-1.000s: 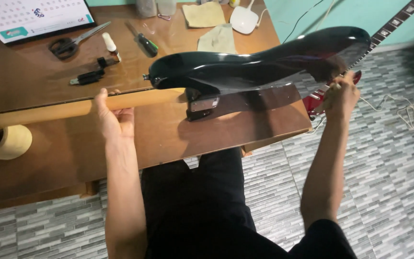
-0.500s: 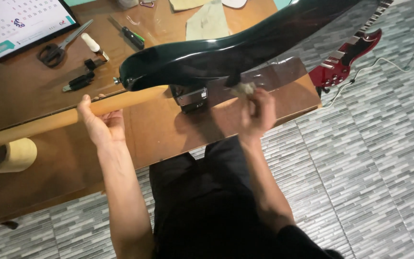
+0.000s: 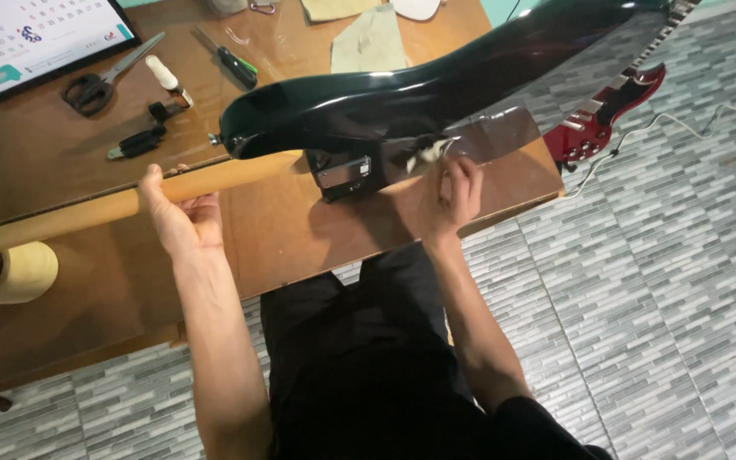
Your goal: The person cleans a black electric guitar resting on a wooden table. They use a cloth to wipe the body, pickups, and fretboard, then flip the guitar to clean the back and neck.
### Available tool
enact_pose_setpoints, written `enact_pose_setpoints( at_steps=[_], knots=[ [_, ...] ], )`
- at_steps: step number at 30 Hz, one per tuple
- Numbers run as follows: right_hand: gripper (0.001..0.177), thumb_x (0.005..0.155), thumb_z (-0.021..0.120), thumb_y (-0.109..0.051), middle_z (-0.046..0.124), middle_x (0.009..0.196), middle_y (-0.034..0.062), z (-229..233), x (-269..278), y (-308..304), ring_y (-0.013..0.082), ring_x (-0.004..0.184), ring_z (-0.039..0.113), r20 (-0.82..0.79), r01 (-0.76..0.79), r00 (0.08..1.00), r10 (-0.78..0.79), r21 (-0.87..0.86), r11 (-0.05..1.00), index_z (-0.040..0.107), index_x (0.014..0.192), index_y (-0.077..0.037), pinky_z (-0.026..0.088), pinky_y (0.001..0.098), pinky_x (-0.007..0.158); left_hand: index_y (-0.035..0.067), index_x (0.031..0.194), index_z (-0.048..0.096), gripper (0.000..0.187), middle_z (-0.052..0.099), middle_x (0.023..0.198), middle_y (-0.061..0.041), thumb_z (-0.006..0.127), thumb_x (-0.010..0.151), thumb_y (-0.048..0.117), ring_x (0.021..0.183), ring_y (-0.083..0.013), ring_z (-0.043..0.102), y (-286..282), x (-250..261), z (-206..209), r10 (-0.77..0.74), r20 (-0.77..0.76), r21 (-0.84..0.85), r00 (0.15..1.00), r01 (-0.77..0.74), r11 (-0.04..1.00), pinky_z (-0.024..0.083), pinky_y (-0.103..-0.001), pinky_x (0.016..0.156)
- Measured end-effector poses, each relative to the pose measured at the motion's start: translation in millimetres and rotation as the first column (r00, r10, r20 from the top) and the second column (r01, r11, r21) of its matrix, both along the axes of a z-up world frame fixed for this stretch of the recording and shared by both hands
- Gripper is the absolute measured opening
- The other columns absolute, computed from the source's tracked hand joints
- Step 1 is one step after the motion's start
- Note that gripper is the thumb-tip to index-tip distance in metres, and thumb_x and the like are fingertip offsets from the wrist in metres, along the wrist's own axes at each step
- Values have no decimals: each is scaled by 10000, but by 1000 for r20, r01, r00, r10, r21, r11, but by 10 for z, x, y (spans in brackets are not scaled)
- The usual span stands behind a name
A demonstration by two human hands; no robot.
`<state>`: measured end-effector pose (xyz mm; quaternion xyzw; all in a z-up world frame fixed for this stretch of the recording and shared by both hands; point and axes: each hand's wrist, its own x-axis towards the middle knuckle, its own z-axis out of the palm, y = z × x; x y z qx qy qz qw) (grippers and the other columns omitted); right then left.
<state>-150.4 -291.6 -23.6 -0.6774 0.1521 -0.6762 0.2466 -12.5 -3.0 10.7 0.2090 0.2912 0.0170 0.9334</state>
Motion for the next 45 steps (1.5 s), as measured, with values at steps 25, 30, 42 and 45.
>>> enact_pose_setpoints(
  at_steps=[25,30,42,45],
  knots=[
    [282,1051,474,-54,739,1123,194,2101,512,1088,340,1016,732,-425,-482,847,321,-867,125,751,1016,-8,584,421,921,90,969,686,295,728,832,-111,899,778,162,766,-248,752,-105,169,-394,54,128,-108,990,-40,993,660,-444,746],
    [194,1013,582,-49,715,1170,265,1826,352,460,377,999,720,-371,-480,851,373,-836,264,748,1021,51,613,433,838,82,986,686,352,725,830,-113,923,737,154,761,-248,756,-110,166,-357,64,49,-126,997,-57,990,670,-445,749],
    [144,1003,660,-24,735,1007,73,2081,659,1316,271,981,704,-515,-569,818,258,-790,229,760,937,-102,546,404,899,34,958,673,332,719,800,-140,903,758,164,718,-256,749,-104,184,-395,63,122,-91,990,-52,994,665,-409,703],
    [68,931,651,-12,737,1026,88,1972,772,1334,246,982,701,-660,-663,745,93,-720,204,693,930,-66,509,395,948,111,1015,683,401,737,843,-75,928,732,255,741,-181,758,-81,98,-137,-27,26,-28,999,28,999,651,-267,650]
  ],
)
